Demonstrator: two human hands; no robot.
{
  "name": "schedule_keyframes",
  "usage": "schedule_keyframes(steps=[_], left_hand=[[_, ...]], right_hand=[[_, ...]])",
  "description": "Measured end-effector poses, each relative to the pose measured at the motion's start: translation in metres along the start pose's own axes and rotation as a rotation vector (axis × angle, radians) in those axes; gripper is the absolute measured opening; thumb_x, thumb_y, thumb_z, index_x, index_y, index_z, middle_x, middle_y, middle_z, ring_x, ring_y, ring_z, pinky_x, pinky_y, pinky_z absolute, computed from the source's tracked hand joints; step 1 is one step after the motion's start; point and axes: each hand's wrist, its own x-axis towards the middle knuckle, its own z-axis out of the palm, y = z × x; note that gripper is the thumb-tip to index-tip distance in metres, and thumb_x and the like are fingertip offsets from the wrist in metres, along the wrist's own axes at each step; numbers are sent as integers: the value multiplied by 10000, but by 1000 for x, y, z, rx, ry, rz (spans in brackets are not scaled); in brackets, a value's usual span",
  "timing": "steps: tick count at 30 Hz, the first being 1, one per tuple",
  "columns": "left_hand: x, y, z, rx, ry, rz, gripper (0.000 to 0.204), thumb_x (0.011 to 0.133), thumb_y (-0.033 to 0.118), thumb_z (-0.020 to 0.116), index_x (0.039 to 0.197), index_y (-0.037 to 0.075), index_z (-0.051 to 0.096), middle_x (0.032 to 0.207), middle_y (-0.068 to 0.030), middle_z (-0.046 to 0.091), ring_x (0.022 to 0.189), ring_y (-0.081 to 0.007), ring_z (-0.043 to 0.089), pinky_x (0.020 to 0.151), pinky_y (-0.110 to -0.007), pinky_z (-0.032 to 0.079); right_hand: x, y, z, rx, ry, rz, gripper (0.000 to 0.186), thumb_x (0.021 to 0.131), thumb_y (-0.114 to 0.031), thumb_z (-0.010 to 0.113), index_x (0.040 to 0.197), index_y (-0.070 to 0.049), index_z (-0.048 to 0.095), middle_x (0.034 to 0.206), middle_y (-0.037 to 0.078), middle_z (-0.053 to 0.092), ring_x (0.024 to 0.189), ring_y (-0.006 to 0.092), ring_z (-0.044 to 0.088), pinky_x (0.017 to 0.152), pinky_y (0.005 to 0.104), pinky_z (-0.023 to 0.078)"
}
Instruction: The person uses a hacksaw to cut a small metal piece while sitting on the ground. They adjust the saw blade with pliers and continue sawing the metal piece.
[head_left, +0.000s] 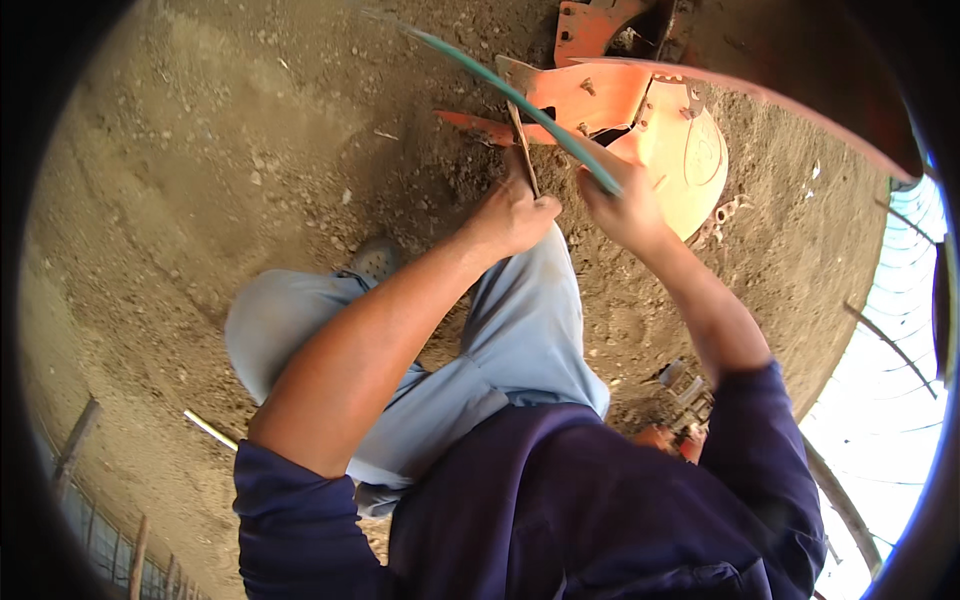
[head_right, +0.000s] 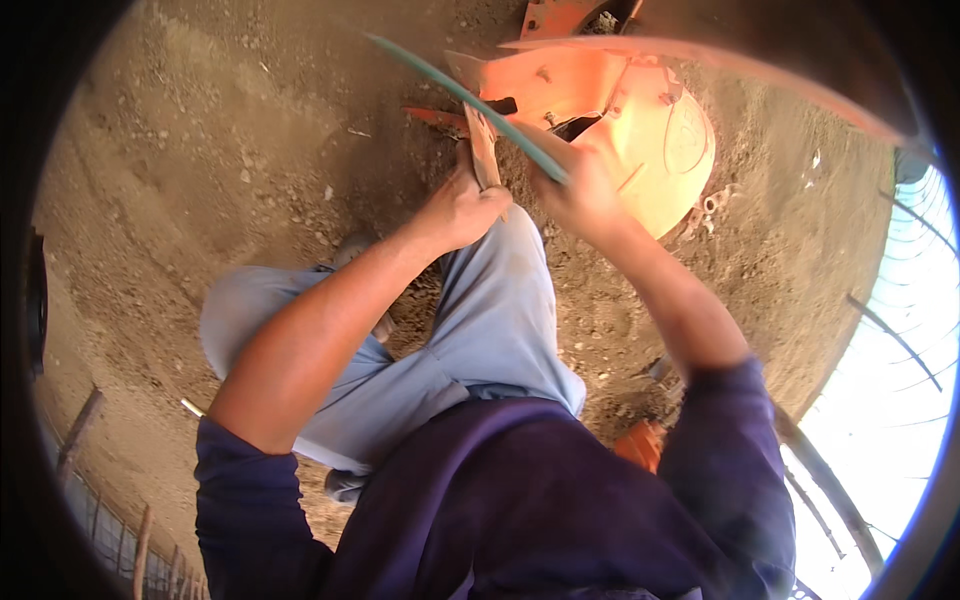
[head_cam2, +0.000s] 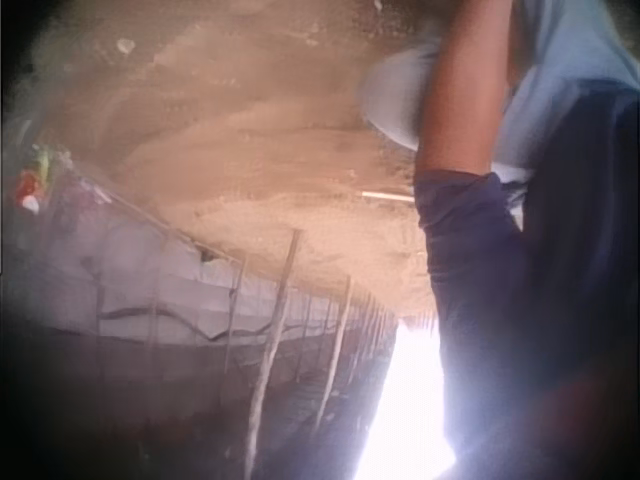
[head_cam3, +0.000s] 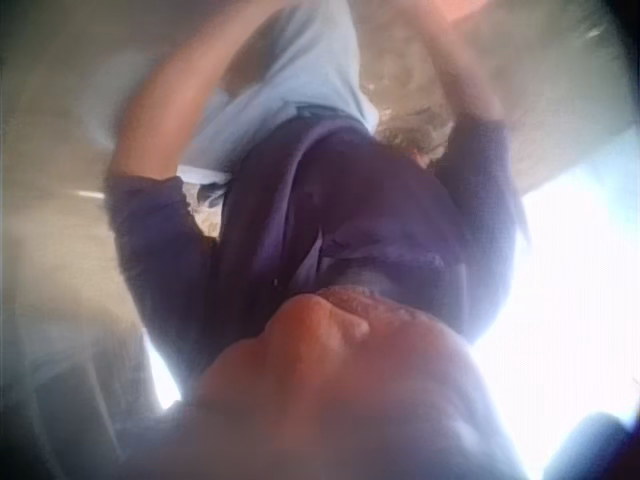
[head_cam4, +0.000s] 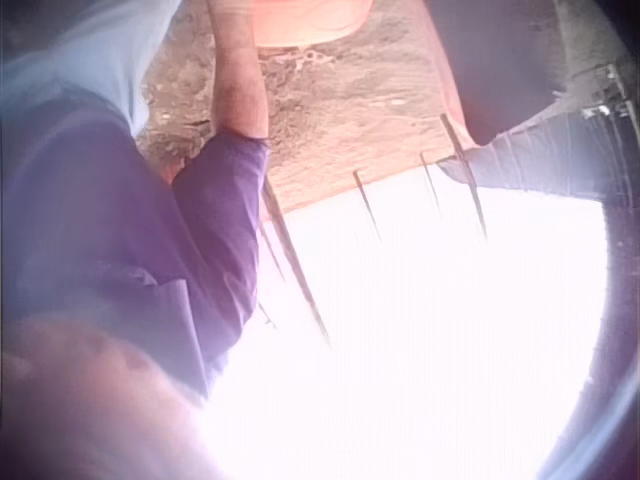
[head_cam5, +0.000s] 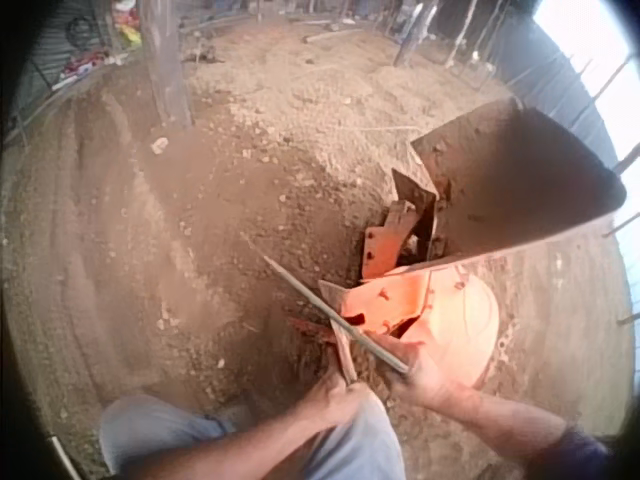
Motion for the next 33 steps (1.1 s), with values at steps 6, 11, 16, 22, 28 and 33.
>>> schedule_keyframes(steps=[6,11,16,22,28,33], left_hand=[[-6,7,1,7,-57,-148,994,897,141,572,1633,-42,-69,1616,-361,282,1494,-476,392,1182,-469,414],[-7,12,6,-49,-44,-211,908,879,165,571,1590,-77,59,1508,-404,397,1384,-528,486,1135,-493,440],[-5,15,-1,46,68,-4,628,886,111,553,1347,-111,189,1100,-448,616,1040,-553,672,890,-571,558],[-7,16,1,-56,41,-184,821,893,188,581,1567,-65,187,1363,-415,500,1266,-513,570,1037,-506,490],[-5,12,0,100,52,-7,862,898,179,593,1604,-62,161,1529,-369,377,1404,-470,487,1140,-456,432],[-2,-9,14,21,122,-63,844,891,136,570,1598,-61,152,1470,-340,454,1329,-450,534,1106,-458,460]], right_hand=[[-39,-9,-32,-9,-23,7,511,950,41,577,1456,-22,605,815,159,708,655,196,673,642,375,561],[-106,-5,-63,-18,-44,182,485,967,58,600,1449,6,613,729,43,618,618,75,581,574,272,511],[-117,-5,-76,-59,-83,234,489,975,43,617,1462,1,609,722,51,624,621,70,576,565,280,503],[-77,-10,-59,27,-68,173,496,956,33,589,1447,-30,625,741,110,690,589,133,622,559,330,529],[-4,8,4,57,117,-123,400,964,-46,645,1364,-32,650,810,181,687,609,236,635,607,375,531],[-110,-16,-72,-75,-68,201,477,956,62,545,1426,22,618,818,162,761,682,185,763,651,341,626]])
